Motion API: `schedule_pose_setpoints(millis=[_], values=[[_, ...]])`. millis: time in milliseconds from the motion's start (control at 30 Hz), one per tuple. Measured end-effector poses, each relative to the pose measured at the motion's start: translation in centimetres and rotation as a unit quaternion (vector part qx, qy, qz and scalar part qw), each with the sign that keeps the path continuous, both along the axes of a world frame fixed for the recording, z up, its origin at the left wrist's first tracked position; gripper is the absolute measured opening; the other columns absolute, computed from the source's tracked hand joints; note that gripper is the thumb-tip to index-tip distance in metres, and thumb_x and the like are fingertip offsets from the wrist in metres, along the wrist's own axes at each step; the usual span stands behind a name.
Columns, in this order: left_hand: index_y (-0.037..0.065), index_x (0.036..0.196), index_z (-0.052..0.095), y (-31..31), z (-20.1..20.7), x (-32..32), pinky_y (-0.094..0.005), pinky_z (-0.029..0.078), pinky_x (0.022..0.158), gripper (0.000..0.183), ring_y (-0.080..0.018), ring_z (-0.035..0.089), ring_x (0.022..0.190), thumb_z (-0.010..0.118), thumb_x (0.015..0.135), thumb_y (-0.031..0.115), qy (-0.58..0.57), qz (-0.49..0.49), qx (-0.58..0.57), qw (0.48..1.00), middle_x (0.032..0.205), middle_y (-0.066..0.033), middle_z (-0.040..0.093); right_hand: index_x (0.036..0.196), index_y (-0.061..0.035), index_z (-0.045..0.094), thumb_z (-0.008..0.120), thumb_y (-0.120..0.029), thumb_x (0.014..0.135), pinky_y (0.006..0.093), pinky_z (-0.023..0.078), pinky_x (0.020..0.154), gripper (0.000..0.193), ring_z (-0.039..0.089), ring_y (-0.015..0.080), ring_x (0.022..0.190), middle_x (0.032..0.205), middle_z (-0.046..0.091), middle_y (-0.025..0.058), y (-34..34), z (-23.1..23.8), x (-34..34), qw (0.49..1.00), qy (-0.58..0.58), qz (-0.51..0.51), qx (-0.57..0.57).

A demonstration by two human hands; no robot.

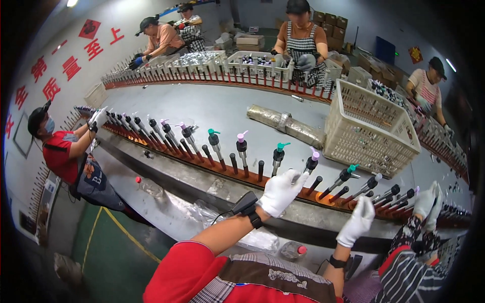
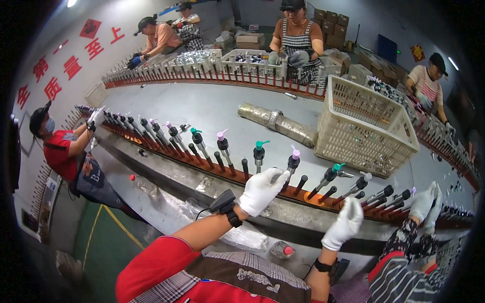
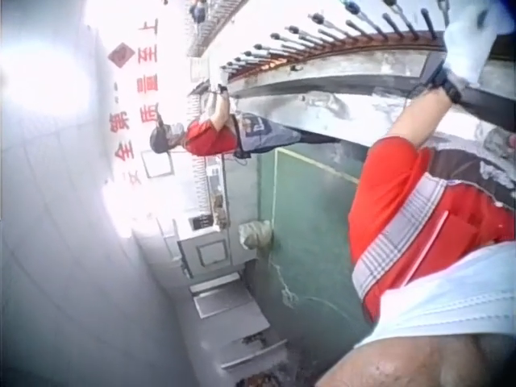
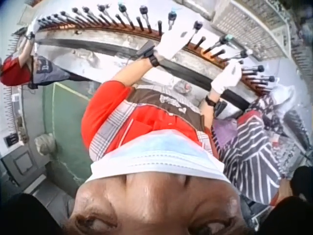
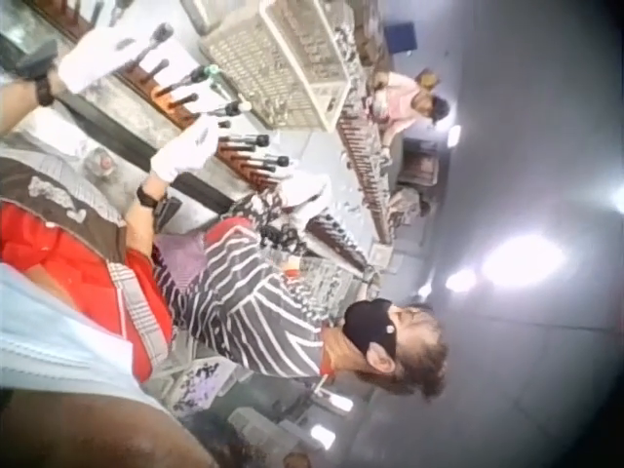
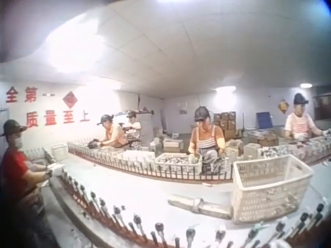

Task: Placing pump dispenser heads onto an automated assembly line track for processing.

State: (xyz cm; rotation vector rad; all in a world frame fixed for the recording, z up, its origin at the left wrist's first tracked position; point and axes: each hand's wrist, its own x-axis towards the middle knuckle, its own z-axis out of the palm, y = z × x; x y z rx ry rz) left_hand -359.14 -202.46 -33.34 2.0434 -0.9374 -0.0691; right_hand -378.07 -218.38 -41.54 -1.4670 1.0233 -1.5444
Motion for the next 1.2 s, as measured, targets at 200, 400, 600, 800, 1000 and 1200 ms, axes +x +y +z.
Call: schedule_pose_setpoints(millis=[200, 400, 600, 800, 1000, 1200], values=[[0.003, 0.097, 0.067, -3.0, 1.0, 2.3, -0.0292, 0.053, 0.073, 0.025, -0.0148, 0.068, 0.083, 0.071, 0.094, 0.027, 0.018, 0.046, -0.194, 0.98, 0.085, -0.0061, 0.069, 0.116, 0.0022, 0.064, 0.074, -0.011, 0.091, 0.029, 0.047, 0.093, 0.03, 0.062, 0.0143, 0.1, 0.11, 0.067, 0.0078, -3.0, 5.3, 5.9, 0.978, -0.039, 0.204, -0.017], [0.006, 0.071, 0.062, -3.5, 1.0, 7.3, -0.0343, 0.047, 0.057, 0.045, -0.0198, 0.057, 0.054, 0.057, 0.101, 0.038, 0.074, 0.006, -0.098, 0.992, 0.06, -0.0066, 0.058, 0.086, -0.003, 0.071, 0.07, -0.022, 0.095, 0.0237, 0.046, 0.057, 0.021, 0.055, 0.0061, 0.06, 0.072, 0.065, 0.0005, -1.5, 5.0, 8.8, 0.979, -0.076, 0.157, 0.104], [0.006, 0.073, 0.062, 4.2, 2.9, 7.8, -0.0366, 0.044, 0.052, 0.038, -0.0221, 0.051, 0.051, 0.066, 0.098, 0.035, -0.063, 0.115, -0.086, 0.988, 0.059, -0.0073, 0.057, 0.11, -0.0015, 0.071, 0.078, -0.016, 0.088, 0.0251, 0.051, 0.08, 0.027, 0.065, 0.0106, 0.082, 0.093, 0.075, 0.0091, 4.1, 5.9, 7.2, 0.979, 0.159, 0.078, -0.104], [0.005, 0.076, 0.065, 6.3, -1.2, 3.0, -0.0368, 0.049, 0.055, 0.034, -0.0233, 0.062, 0.055, 0.071, 0.094, 0.032, 0.003, 0.028, -0.002, 1.0, 0.063, -0.014, 0.062, 0.125, 0.0018, 0.061, 0.077, -0.003, 0.086, 0.0263, 0.053, 0.083, 0.042, 0.065, 0.0143, 0.092, 0.111, 0.069, 0.009, 3.9, 0.8, -0.2, 0.988, -0.134, 0.012, 0.078], [0.0, 0.1, 0.064, -4.3, -0.2, -0.1, -0.0319, 0.055, 0.072, 0.026, -0.0191, 0.064, 0.071, 0.069, 0.095, 0.025, -0.036, -0.051, -0.136, 0.989, 0.081, -0.0079, 0.066, 0.123, 0.0009, 0.058, 0.082, -0.011, 0.083, 0.0254, 0.048, 0.081, 0.049, 0.057, 0.0113, 0.092, 0.115, 0.061, 0.0045, -2.8, 6.0, 3.1, 0.995, -0.038, 0.069, 0.067], [0.007, 0.068, 0.053, -6.3, 0.1, 3.9, -0.0266, 0.048, 0.053, 0.04, -0.0068, 0.051, 0.052, 0.063, 0.101, 0.027, 0.253, -0.023, -0.206, 0.945, 0.058, 0.0028, 0.049, 0.068, -0.0049, 0.065, 0.076, -0.024, 0.089, 0.0277, 0.045, 0.06, 0.031, 0.053, 0.0078, 0.057, 0.06, 0.059, -0.0021, -5.5, 4.8, 8.6, 0.988, -0.004, 0.099, 0.117]])
